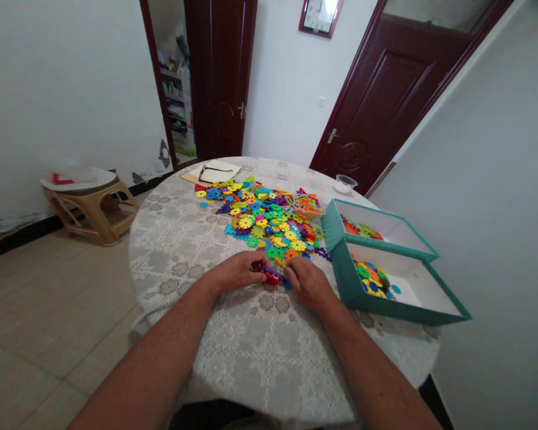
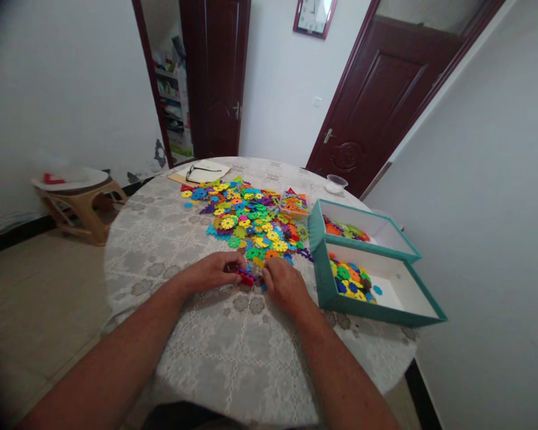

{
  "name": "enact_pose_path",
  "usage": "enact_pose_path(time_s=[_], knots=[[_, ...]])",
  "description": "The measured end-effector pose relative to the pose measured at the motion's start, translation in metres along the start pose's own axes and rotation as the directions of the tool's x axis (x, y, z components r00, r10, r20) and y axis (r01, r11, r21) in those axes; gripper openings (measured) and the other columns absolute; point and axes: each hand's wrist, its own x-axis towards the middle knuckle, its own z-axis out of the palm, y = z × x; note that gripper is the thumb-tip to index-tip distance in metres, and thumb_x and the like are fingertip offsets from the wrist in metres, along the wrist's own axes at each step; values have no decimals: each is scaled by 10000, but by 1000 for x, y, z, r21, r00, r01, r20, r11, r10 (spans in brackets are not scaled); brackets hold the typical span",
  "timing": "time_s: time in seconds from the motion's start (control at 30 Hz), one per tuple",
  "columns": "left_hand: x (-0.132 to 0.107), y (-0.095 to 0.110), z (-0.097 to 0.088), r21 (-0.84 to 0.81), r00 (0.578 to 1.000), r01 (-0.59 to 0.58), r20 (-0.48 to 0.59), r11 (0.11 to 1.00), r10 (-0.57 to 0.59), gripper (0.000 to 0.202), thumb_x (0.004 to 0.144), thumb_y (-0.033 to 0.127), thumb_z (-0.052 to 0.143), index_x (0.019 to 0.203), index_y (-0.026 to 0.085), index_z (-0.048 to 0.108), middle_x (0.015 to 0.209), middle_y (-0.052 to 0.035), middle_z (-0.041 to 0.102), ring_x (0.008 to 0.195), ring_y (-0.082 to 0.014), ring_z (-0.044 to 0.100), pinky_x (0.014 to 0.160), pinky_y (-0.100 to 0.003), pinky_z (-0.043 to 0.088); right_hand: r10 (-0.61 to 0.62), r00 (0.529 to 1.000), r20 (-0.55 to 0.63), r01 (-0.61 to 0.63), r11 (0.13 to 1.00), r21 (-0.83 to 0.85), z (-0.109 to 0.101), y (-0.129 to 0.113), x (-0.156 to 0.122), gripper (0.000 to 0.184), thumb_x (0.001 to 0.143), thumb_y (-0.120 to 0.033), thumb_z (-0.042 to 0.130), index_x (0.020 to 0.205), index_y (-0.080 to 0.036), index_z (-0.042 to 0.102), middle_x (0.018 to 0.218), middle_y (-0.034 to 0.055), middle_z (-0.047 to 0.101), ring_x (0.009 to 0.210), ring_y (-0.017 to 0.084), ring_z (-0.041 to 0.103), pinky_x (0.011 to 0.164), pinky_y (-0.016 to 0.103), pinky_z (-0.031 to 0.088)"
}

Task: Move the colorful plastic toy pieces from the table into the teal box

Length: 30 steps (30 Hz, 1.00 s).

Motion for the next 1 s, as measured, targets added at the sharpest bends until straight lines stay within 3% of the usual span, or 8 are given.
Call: enact_pose_path(time_s=[0.13,0.27,0.5,0.6,0.67,0.8,1.0], knots=[[1,-2,2,-3,998,0,-56,1000,-1,404,787,207,702,1190,221,675,893,2,669,825,-163,608,751,-264,470,-19,996,-91,24,998,51,3,1,-1,235,1088,-275,392,1057,-200,613,963,75,668,908,214,621,823,310,443],[3,-4,3,20,996,1,-89,1000,1,647,761,199,712,1397,244,599,875,15,652,803,-162,605,736,-261,467,-69,992,-108,77,995,71,3,-8,-2,263,1094,-275,371,1070,-192,620,970,83,682,888,213,630,808,312,454],[2,-1,2,106,997,-30,-71,994,37,312,779,239,711,1086,198,743,912,-21,690,834,-174,612,739,-258,466,-99,990,-103,116,979,170,2,-15,0,286,1088,-296,400,1028,-206,664,955,73,691,917,209,636,848,322,489],[1,1,2,79,996,-11,-83,997,17,246,792,263,697,1021,185,741,876,-22,696,803,-172,606,709,-254,455,37,965,-259,24,973,229,4,-1,3,312,1078,-273,385,1161,-202,677,1124,104,710,1095,226,637,1001,368,489],[0,2,2,83,995,16,-97,996,-7,260,786,265,684,1026,185,742,847,-16,690,745,-161,589,667,-254,433,143,933,-331,-88,981,175,8,12,6,359,1065,-261,377,1272,-171,655,1232,142,691,1191,255,612,1085,427,459],[0,6,-3,89,989,47,-145,995,-34,275,782,286,652,1023,190,741,775,3,662,646,-145,547,629,-266,406,169,958,-230,-174,985,-4,20,28,6,398,1043,-305,464,1376,-170,637,1392,172,617,1329,304,529,1153,506,400],[3,8,-12,85,945,110,-316,990,-78,291,798,366,655,1018,186,721,734,19,654,666,-162,574,660,-277,434,-5,1000,-28,4,1000,-20,19,0,1,349,1033,-325,536,1356,-293,667,1512,98,540,1432,298,423,1188,525,331]])
